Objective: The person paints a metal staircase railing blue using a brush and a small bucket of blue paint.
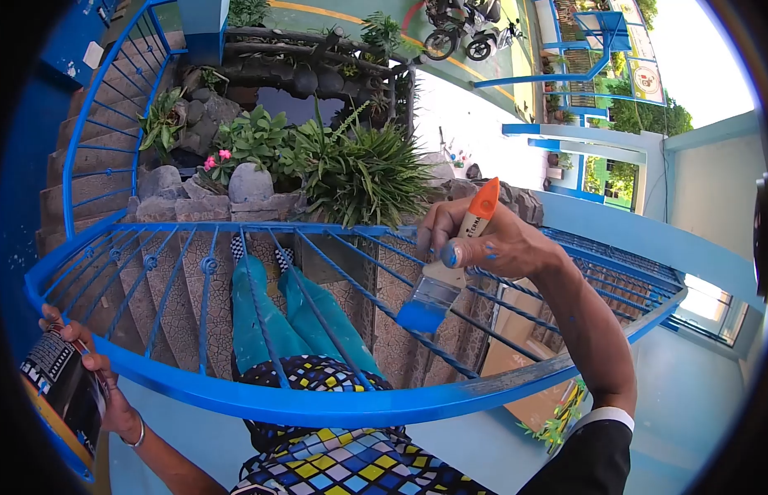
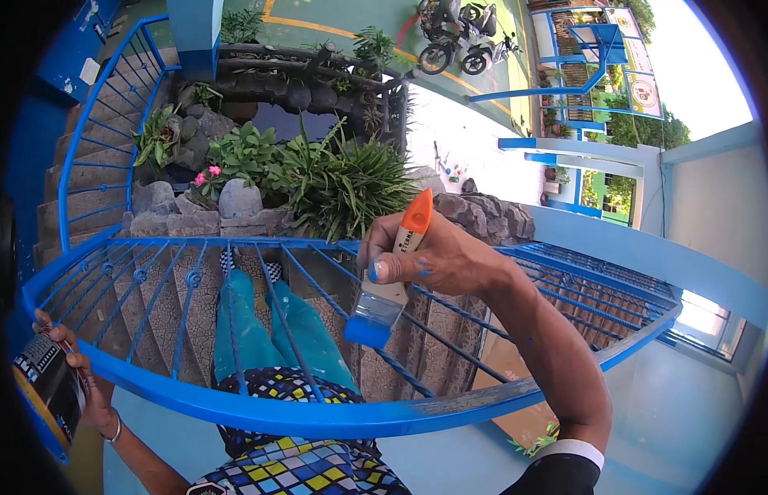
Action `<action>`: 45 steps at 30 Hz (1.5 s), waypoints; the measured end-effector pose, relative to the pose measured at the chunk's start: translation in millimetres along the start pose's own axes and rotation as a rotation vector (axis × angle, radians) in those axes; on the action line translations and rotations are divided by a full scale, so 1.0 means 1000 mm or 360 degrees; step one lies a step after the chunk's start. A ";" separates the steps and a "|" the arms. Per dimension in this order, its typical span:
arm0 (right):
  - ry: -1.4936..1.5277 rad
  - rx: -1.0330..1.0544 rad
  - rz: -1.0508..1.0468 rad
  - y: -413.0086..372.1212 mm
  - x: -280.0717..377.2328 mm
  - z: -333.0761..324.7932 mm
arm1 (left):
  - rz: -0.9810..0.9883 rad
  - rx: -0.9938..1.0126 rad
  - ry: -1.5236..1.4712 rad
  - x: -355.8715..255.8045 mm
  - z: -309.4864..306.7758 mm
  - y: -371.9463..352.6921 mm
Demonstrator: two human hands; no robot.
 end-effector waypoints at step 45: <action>0.0090 0.0547 0.0059 -0.067 0.034 0.039 | -0.0125 0.0052 0.0197 0.010 0.027 0.022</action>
Point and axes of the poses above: each hand's wrist, its own y-axis towards the middle knuckle, its own z-axis out of the palm, x = y × z, the point moved 9 cm from there along y, towards the middle knuckle, and after that the axes turned 7 degrees about -y, right-handed, at the moved point
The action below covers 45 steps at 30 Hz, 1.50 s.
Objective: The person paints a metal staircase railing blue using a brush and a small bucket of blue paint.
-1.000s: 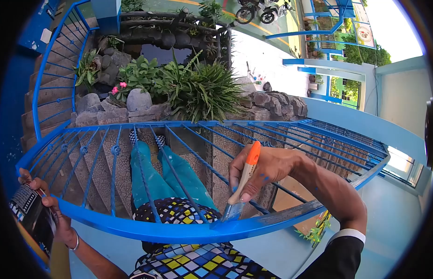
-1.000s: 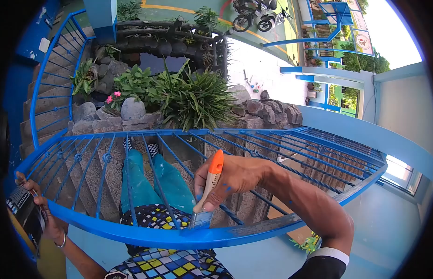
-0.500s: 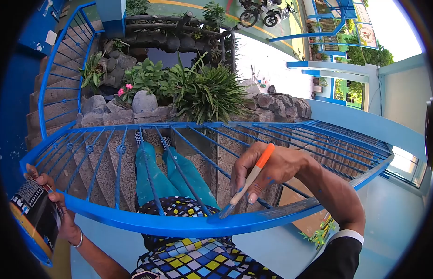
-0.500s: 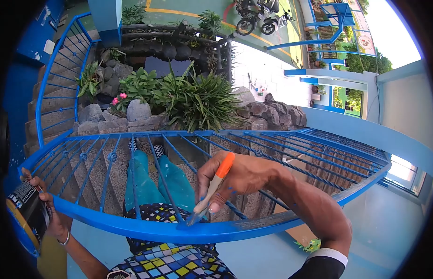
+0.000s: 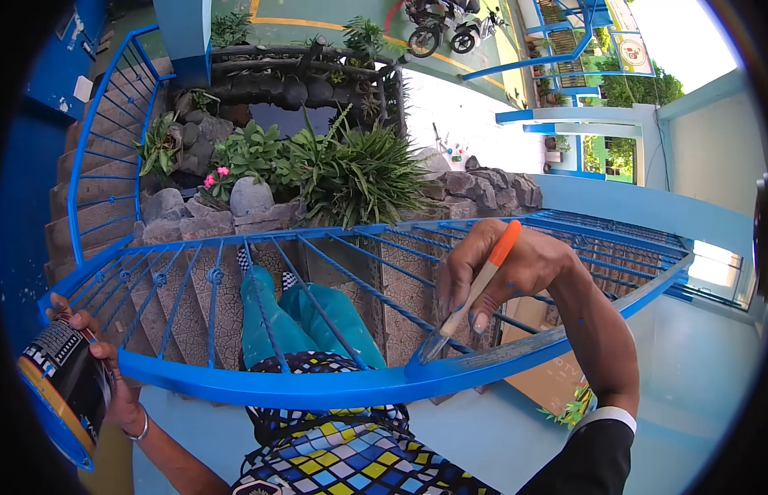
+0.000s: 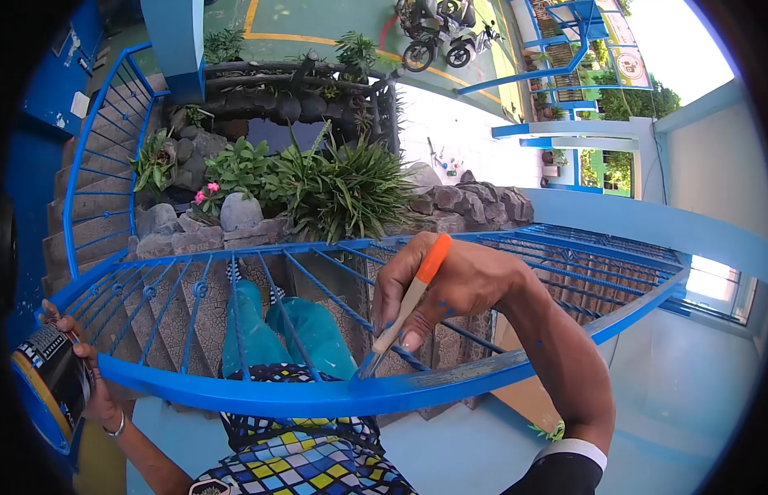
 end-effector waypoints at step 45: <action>-0.0768 -0.1358 -0.1441 -0.504 0.215 -0.032 | -0.0066 0.0015 -0.0303 0.353 0.372 -0.146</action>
Point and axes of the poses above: each hand's wrist, its own y-axis towards the middle knuckle, its own z-axis out of the palm, x = y × z, the point moved 9 cm from there along y, towards the middle knuckle, and after that the axes turned 7 degrees about -y, right-handed, at the moved point
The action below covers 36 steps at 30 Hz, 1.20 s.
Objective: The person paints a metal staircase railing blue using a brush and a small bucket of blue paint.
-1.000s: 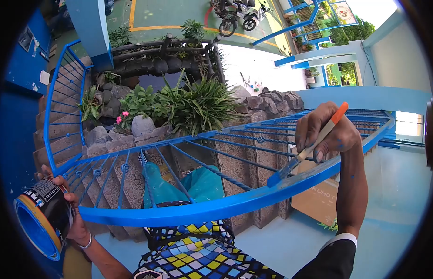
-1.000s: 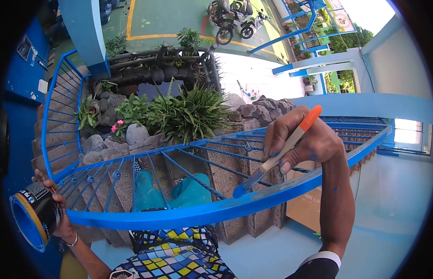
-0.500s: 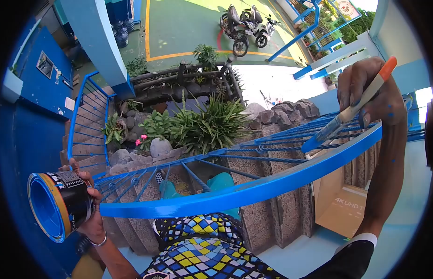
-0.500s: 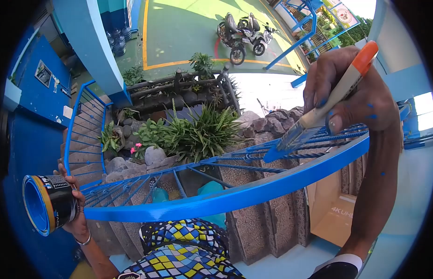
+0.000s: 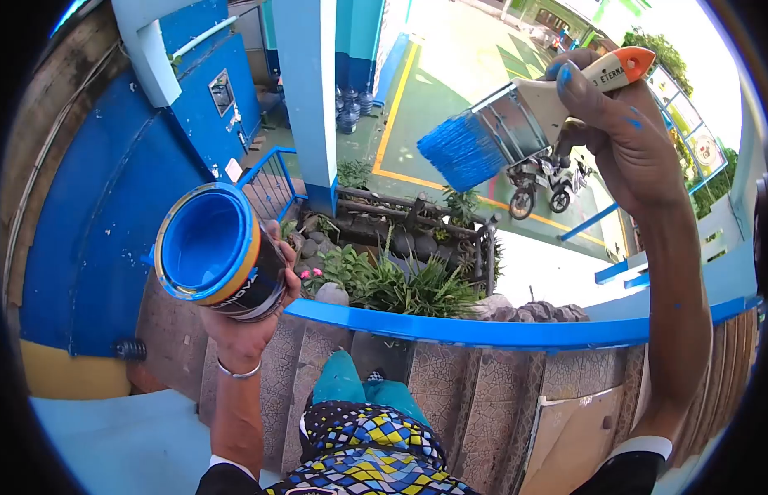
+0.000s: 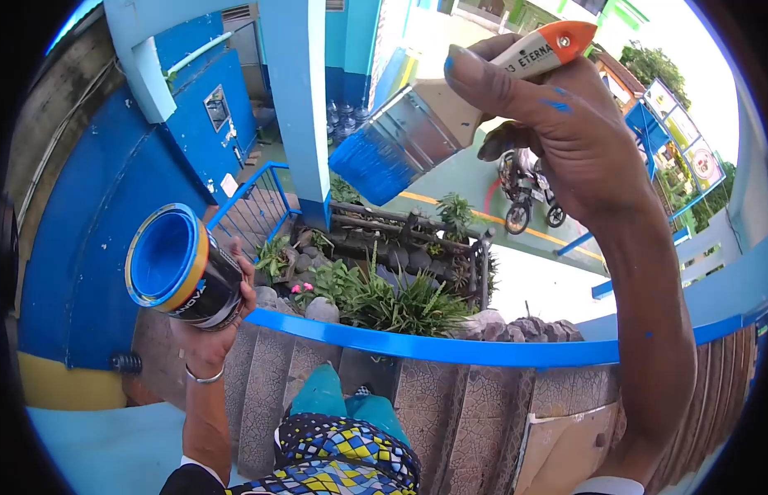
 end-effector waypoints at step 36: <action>-0.0349 0.0473 -0.0011 0.114 0.010 0.169 | 0.0136 -0.0111 -0.0038 0.024 -0.070 0.093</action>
Point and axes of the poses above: each hand's wrist, its own y-axis towards the middle knuckle, its own z-axis out of the palm, x = y × z, the point moved 9 cm from there along y, towards the middle knuckle, and after that the axes turned 7 degrees about -y, right-handed, at the moved point
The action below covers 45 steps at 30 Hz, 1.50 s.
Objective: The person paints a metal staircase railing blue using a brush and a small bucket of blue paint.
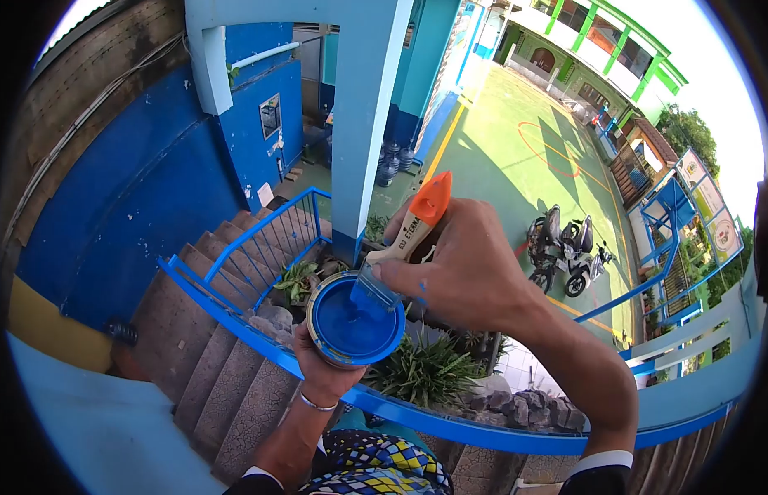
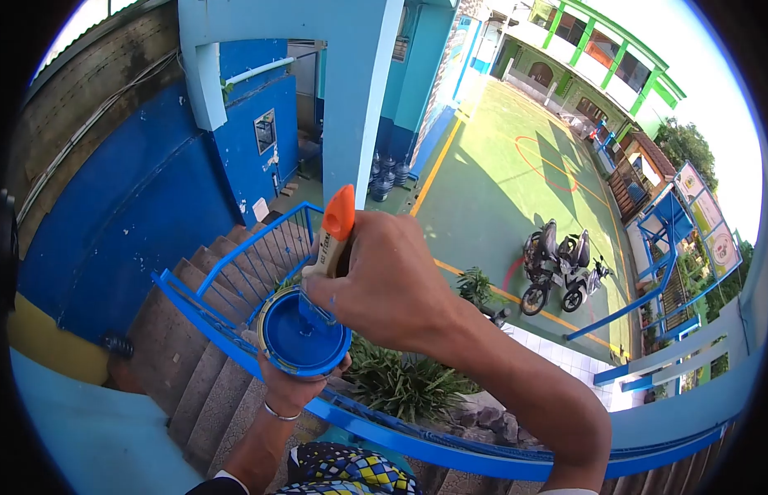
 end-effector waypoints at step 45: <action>0.2361 0.1543 0.1068 -0.133 -0.338 0.349 | 0.0416 0.0124 0.0264 -0.134 -0.076 -0.006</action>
Point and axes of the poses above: each hand's wrist, its own y-axis towards the middle knuckle, its own z-axis out of the palm, x = y × z, the point moved 9 cm from there along y, towards the middle knuckle, and after that the axes turned 7 degrees about -y, right-handed, at the moved point
